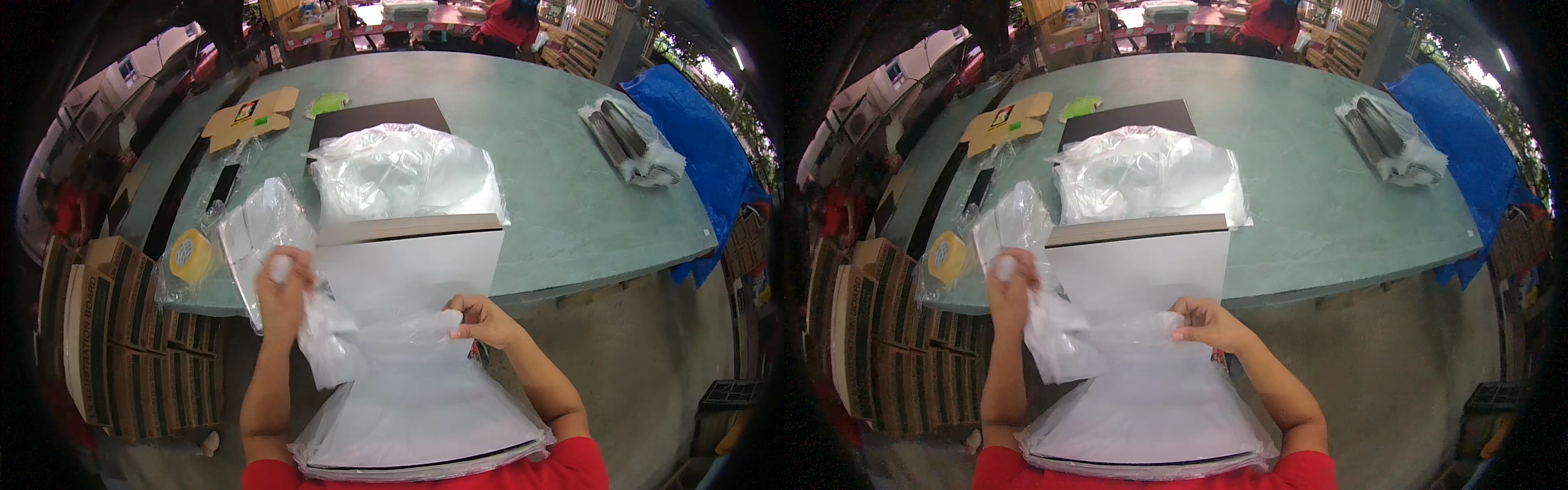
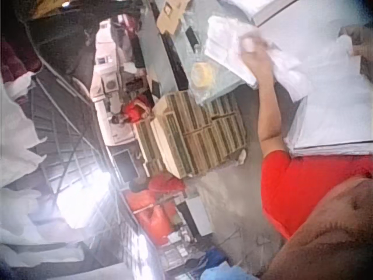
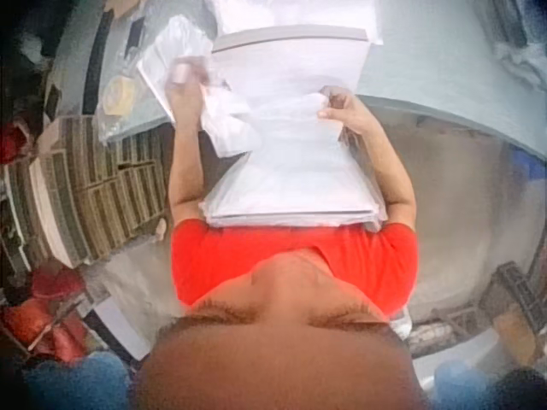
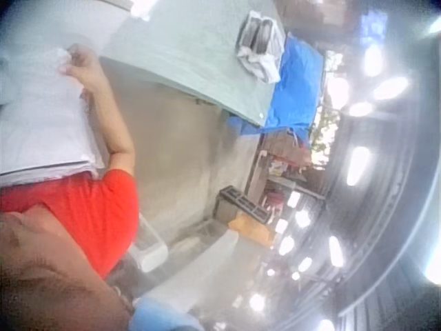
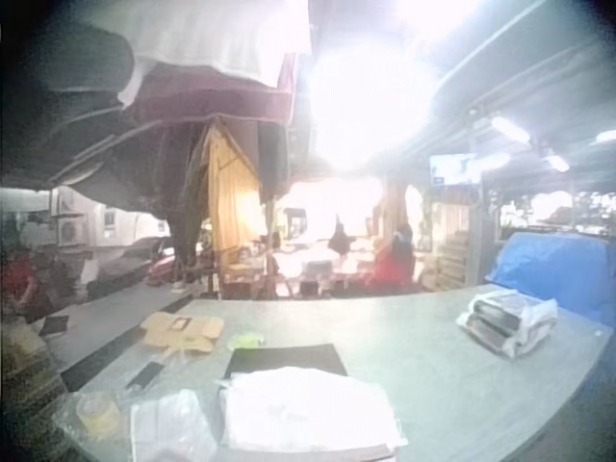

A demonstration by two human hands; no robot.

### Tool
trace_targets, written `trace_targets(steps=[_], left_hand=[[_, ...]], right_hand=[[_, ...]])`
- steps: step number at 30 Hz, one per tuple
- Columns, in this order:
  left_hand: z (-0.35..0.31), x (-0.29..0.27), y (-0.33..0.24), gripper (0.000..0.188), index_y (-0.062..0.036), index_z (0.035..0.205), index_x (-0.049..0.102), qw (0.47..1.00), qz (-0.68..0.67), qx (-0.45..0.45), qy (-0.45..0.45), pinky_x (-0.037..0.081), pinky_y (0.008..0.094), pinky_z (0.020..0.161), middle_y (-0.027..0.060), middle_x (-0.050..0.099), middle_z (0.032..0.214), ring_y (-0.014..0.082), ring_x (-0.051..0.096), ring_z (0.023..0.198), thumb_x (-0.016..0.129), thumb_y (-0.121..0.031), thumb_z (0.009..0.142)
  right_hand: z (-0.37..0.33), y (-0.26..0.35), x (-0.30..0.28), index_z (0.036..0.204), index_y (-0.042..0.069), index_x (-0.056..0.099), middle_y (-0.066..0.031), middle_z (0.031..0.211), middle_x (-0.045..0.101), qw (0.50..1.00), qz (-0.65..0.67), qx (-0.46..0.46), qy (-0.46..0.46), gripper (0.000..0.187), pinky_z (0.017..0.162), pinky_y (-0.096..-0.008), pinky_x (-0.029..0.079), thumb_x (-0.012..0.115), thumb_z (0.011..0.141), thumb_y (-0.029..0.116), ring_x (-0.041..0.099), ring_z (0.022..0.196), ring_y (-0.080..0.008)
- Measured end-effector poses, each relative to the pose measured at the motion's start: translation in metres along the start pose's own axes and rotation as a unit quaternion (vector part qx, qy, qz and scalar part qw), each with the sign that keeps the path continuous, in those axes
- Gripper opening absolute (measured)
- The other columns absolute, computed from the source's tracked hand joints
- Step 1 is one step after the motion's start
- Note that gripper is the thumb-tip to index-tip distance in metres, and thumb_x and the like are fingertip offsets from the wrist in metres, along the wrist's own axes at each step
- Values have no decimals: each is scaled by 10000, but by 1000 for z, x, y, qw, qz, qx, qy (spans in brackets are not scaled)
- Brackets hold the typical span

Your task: The person places a stack of paper into a plastic sleeve by hand and folds the sleeve over the top to secure it.

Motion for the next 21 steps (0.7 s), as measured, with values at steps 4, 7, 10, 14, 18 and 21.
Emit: trace_targets(steps=[4,7,10,14,18,21], left_hand=[[-68,86,41,128,-25,869,553,923,-73,-217,310,416,206,505,7,537,657,74,495,583,523,-42,745],[-64,90,52,98,-16,822,563,930,31,-172,322,404,210,529,-1,533,651,68,482,600,544,-32,727],[-47,82,40,93,-14,751,562,959,27,-122,254,395,216,546,1,527,635,61,462,601,614,-80,713],[-25,65,23,143,-18,709,554,988,98,-18,121,389,217,528,1,521,611,52,452,585,657,-117,698],[-13,48,14,190,-7,706,538,988,75,-16,135,380,224,500,10,506,577,55,438,562,672,-141,693],[-19,62,5,223,2,710,531,976,137,21,166,381,226,505,25,495,566,61,436,554,687,-153,678]], right_hand=[[12,5,25,930,23,472,-79,938,527,999,35,17,-5,296,697,-249,435,654,699,54,533,805,-125],[14,19,41,1079,23,421,-84,1032,480,997,69,-37,-15,460,721,-258,437,665,694,83,522,871,-140],[5,18,42,1167,27,383,-82,1086,450,993,81,-78,-39,589,722,-266,428,686,674,137,504,912,-156],[-9,-16,45,1124,15,454,-79,951,536,985,-131,114,-1,573,700,-266,436,710,641,186,530,823,-158],[-19,8,32,986,9,553,-57,749,571,953,-285,100,21,375,635,-241,436,690,665,145,529,703,-115],[-6,40,21,979,19,553,-42,750,566,957,-279,-16,-82,346,604,-230,426,679,679,135,509,680,-92]])
Point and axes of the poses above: each hand's wrist, its own z-axis towards the middle knuckle, its own x-axis out of the palm, y = z × x, the point moved 8 cm from there along z, towards the middle knuckle
